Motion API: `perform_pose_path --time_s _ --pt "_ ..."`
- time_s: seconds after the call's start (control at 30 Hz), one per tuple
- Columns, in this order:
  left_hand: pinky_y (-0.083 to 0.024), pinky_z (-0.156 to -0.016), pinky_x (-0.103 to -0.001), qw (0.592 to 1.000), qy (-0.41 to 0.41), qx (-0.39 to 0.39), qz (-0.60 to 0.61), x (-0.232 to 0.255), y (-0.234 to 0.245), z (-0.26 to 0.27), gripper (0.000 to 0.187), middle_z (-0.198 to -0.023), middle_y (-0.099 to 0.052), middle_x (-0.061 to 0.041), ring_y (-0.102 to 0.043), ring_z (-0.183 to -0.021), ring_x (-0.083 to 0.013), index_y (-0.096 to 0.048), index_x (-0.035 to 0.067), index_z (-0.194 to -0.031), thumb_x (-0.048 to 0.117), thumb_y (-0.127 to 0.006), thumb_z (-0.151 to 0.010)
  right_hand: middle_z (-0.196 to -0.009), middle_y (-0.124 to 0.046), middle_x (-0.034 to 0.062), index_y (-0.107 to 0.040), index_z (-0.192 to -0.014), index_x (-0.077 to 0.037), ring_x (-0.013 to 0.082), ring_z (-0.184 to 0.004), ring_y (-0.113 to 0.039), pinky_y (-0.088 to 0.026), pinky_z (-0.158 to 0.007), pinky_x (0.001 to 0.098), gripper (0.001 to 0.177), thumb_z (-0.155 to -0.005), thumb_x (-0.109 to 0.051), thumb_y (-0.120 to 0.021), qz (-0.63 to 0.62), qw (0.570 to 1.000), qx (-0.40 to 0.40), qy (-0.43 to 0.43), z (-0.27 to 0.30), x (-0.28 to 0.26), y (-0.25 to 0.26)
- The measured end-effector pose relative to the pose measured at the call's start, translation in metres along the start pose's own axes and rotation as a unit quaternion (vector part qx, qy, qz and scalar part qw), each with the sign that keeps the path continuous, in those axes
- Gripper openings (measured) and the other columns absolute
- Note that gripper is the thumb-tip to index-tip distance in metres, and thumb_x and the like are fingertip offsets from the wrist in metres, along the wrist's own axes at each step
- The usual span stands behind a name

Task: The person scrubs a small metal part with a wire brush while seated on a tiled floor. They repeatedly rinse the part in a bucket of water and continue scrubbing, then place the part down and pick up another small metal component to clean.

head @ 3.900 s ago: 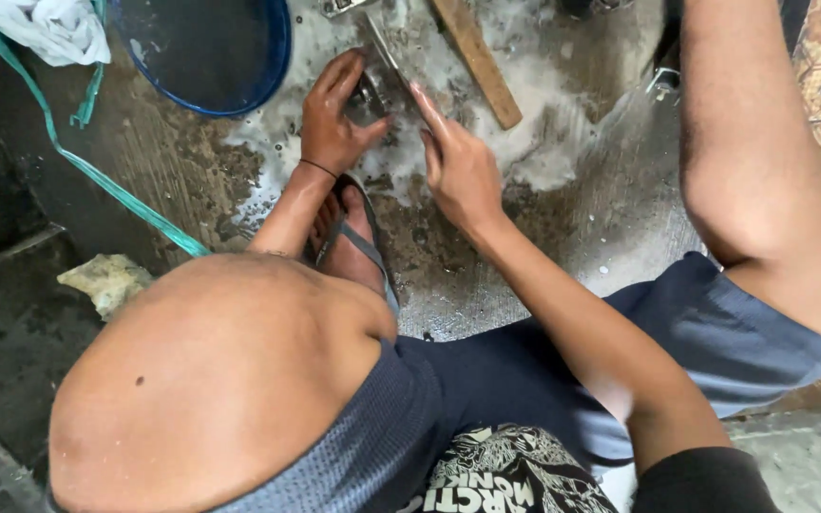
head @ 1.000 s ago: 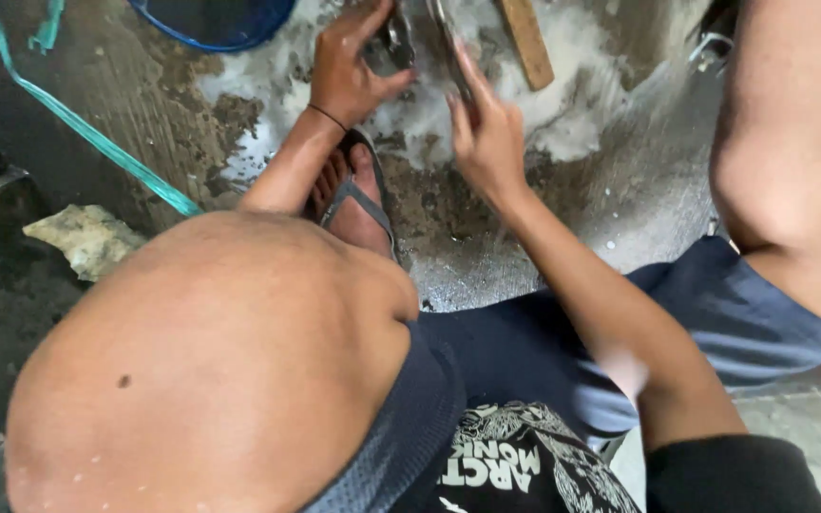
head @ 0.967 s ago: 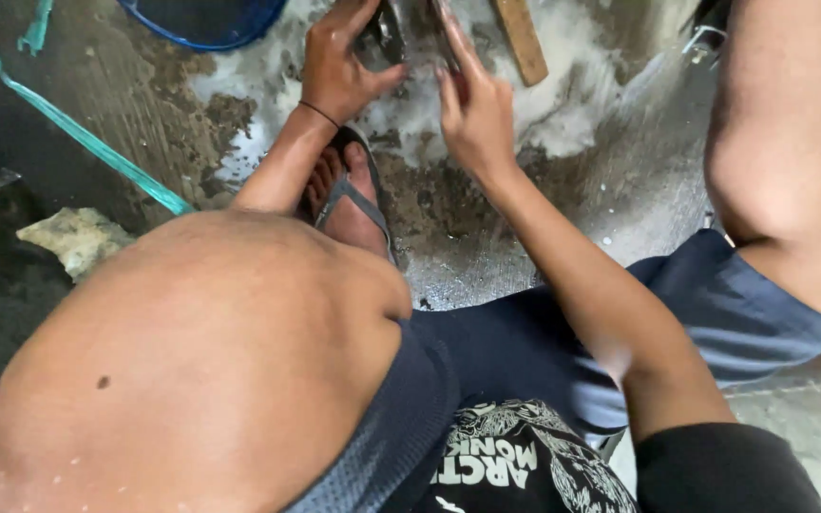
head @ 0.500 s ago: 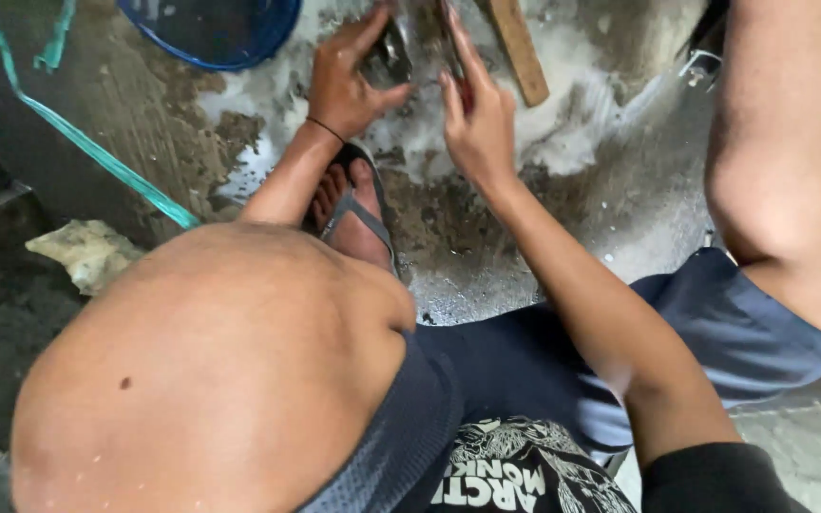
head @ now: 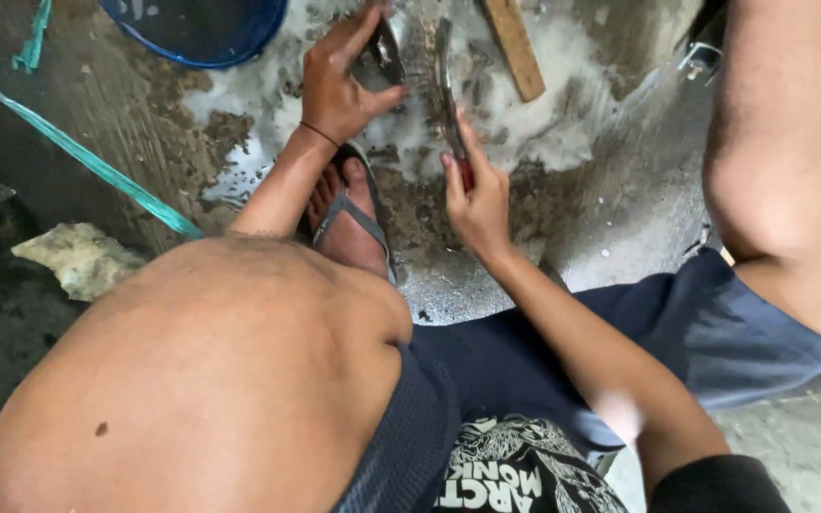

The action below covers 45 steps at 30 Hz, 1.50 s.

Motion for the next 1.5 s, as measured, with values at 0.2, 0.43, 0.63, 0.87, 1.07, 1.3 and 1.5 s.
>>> perform_pose_path --time_s 0.2,0.43,0.63,0.87,1.07,1.3,1.5 --pt "-0.061 -0.085 -0.049 0.999 -0.025 0.020 0.012 0.018 0.021 -0.020 0.071 -0.128 -0.074 -0.017 -0.073 -0.115 -0.0391 -0.063 0.010 -0.141 0.014 -0.109 -0.086 -0.163 -0.052 -0.0003 -0.037 -0.161 -0.025 0.0055 -0.064 -0.036 -0.037 -0.065 0.0248 0.048 -0.118 -0.017 -0.056 -0.006 0.997 0.041 0.069 -0.046 -0.010 -0.007" --pt "-0.055 -0.117 -0.056 0.997 0.014 -0.075 0.008 0.017 0.009 -0.010 0.091 -0.152 -0.056 -0.018 -0.057 -0.140 -0.0400 -0.042 0.017 -0.158 0.018 -0.104 -0.092 -0.121 -0.057 0.0048 -0.040 -0.157 -0.012 0.0038 -0.061 -0.037 -0.035 -0.057 0.0219 0.050 -0.111 -0.021 -0.056 -0.042 0.999 -0.001 -0.030 -0.026 -0.005 0.017" --pt "-0.055 -0.101 -0.049 0.995 0.079 0.021 0.051 0.048 0.026 -0.019 0.075 -0.137 -0.052 -0.012 -0.061 -0.122 -0.0344 -0.044 0.014 -0.142 0.025 -0.101 -0.094 -0.073 -0.045 -0.0057 -0.036 -0.160 -0.008 0.0047 -0.057 -0.038 -0.029 -0.048 0.0228 0.052 -0.112 -0.017 -0.056 -0.069 0.996 0.001 -0.059 -0.023 -0.023 0.056" --pt "-0.047 -0.081 -0.043 0.995 0.079 -0.038 -0.051 0.052 0.012 -0.012 0.059 -0.108 -0.058 -0.011 -0.049 -0.106 -0.0317 -0.055 0.009 -0.117 0.015 -0.101 -0.081 -0.157 -0.047 0.0210 -0.040 -0.154 -0.004 0.0308 -0.136 -0.060 -0.049 -0.118 0.0440 0.051 -0.107 -0.013 -0.057 -0.037 0.999 0.017 -0.003 -0.007 -0.014 0.049" --pt "-0.046 -0.076 -0.049 0.997 0.072 -0.025 -0.011 0.048 0.001 0.003 0.034 -0.106 -0.054 -0.011 -0.044 -0.101 -0.0314 -0.067 0.002 -0.112 0.002 -0.080 -0.080 -0.156 -0.052 0.0212 -0.036 -0.156 -0.010 0.0027 -0.060 -0.044 -0.044 -0.051 0.0168 0.052 -0.108 -0.008 -0.057 -0.031 0.997 0.013 -0.062 -0.002 0.002 0.046" --pt "-0.052 -0.079 -0.047 0.995 0.032 0.019 -0.097 0.071 0.000 0.001 0.032 -0.098 -0.055 -0.012 -0.053 -0.095 -0.0320 -0.067 0.006 -0.111 0.024 -0.085 -0.090 -0.156 -0.056 0.0128 -0.034 -0.158 -0.020 0.0047 -0.053 -0.041 -0.042 -0.048 0.0199 0.054 -0.108 -0.006 -0.052 0.020 0.999 -0.003 -0.041 0.012 -0.033 0.046" --pt "-0.063 -0.076 -0.030 0.993 0.111 -0.034 0.013 0.076 0.005 -0.001 0.046 -0.117 -0.052 -0.010 -0.061 -0.092 -0.0196 -0.054 0.008 -0.129 0.023 -0.084 -0.097 -0.155 -0.054 0.0162 -0.039 -0.156 -0.017 0.0042 -0.050 -0.039 -0.044 -0.047 0.0202 0.052 -0.107 -0.006 -0.055 0.022 0.999 -0.027 -0.038 0.013 -0.028 0.038"
Point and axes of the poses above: each hand's wrist, its own z-axis away from the middle knuckle, its own y-axis out of the back of the hand, x = y × z, the point moved 8 cm from there along -z, towards the middle knuckle
